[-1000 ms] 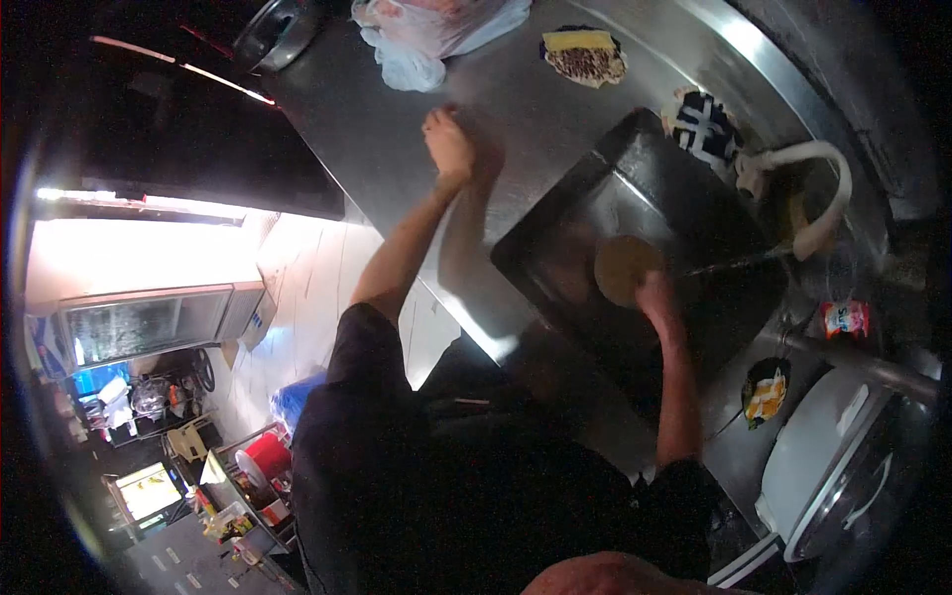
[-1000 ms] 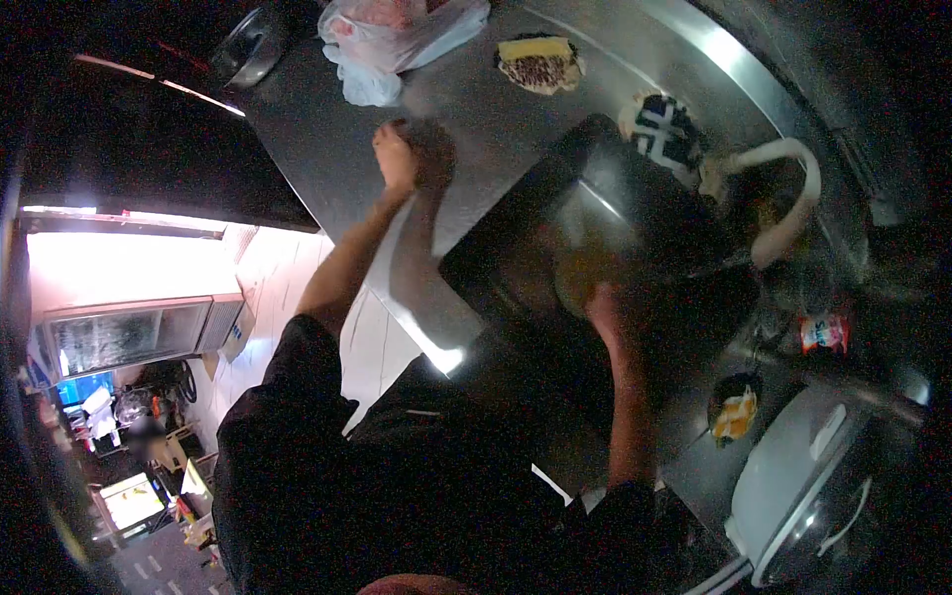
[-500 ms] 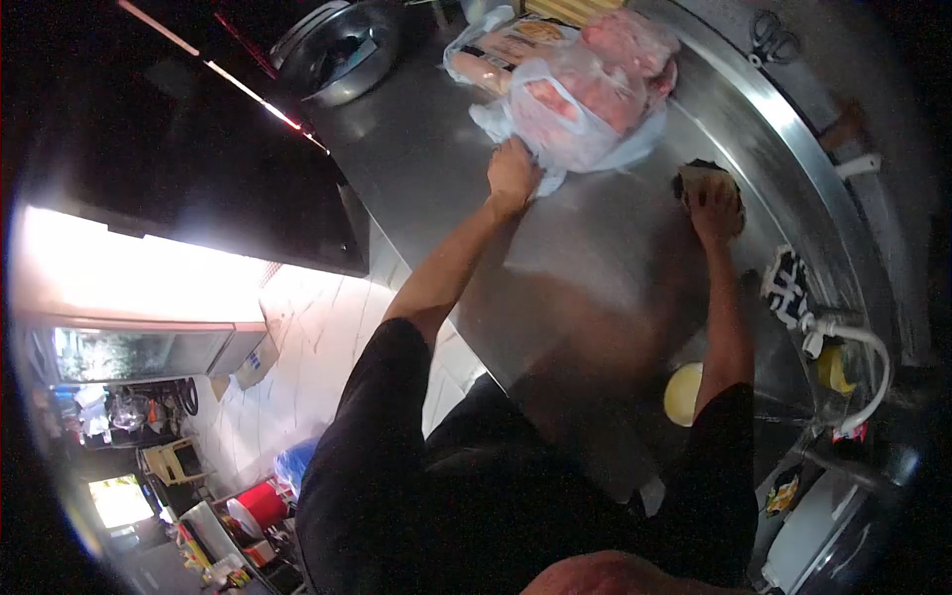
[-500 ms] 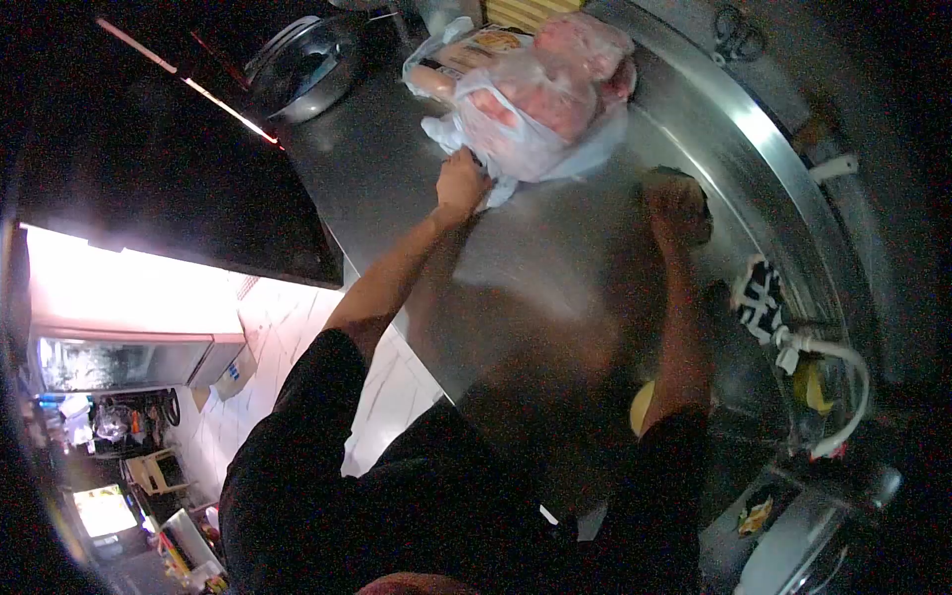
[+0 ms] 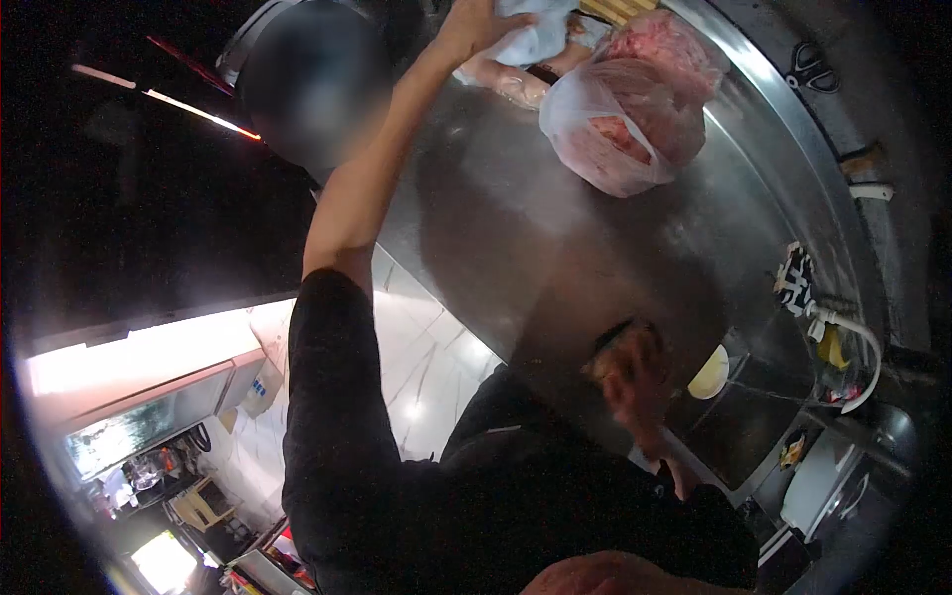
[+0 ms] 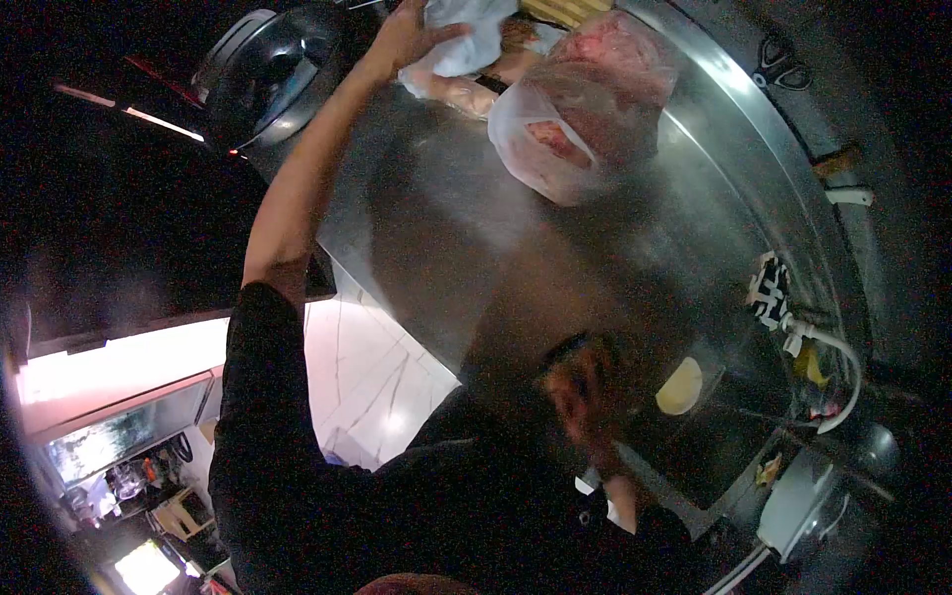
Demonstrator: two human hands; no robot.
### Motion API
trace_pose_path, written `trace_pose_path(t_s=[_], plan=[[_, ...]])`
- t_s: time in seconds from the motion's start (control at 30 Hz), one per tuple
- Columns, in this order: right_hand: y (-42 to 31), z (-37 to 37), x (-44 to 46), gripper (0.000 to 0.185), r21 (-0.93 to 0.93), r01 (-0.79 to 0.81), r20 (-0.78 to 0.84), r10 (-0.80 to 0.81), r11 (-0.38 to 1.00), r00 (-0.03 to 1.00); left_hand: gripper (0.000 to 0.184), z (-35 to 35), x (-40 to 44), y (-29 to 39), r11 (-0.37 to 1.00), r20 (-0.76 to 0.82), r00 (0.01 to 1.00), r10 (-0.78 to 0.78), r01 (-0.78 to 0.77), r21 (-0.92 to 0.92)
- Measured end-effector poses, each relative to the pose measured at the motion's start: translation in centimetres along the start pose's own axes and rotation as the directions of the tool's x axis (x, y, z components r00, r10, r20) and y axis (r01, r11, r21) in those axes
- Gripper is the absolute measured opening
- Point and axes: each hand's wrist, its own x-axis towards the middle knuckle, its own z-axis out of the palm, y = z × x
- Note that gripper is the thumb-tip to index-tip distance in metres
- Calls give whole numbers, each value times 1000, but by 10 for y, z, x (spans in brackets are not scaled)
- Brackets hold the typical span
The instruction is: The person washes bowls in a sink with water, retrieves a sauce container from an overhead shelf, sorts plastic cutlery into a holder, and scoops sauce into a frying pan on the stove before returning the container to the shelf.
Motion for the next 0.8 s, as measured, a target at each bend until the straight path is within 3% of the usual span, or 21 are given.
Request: trace_pose_path(t_s=[0.07,0.17,0.23,0.3,0.4,0.5,0.6,0.7,0.8], plan=[[-47,12,20,44,-114,39,99,-27,993,995,60,-20,5,26,998,-83,995,-60,61,9],[-82,34,93,46,-27,188,112,-184,982,977,38,-72,-36,53,966,-61,988,-143,126,-228],[-106,53,156,46,85,285,-3,-286,955,958,25,-98,-84,72,856,-45,951,-306,254,-450],[-133,70,218,46,41,455,-140,-446,890,884,23,-120,-132,82,804,46,904,-425,400,-440],[-172,132,320,41,147,477,-322,-414,867,851,22,-144,-189,105,731,100,819,-565,554,-398],[-194,151,403,43,155,477,-399,-387,865,831,22,-148,-237,114,604,112,709,-697,663,-443],[-196,175,463,45,69,321,-286,-290,944,913,20,-149,-262,125,511,198,622,-758,754,-411],[-161,170,451,46,-16,134,-403,-129,991,906,19,-149,-276,130,502,264,600,-755,788,-356],[-81,145,357,44,-45,48,-430,-63,998,900,18,-147,-281,143,491,306,595,-743,796,-354]])
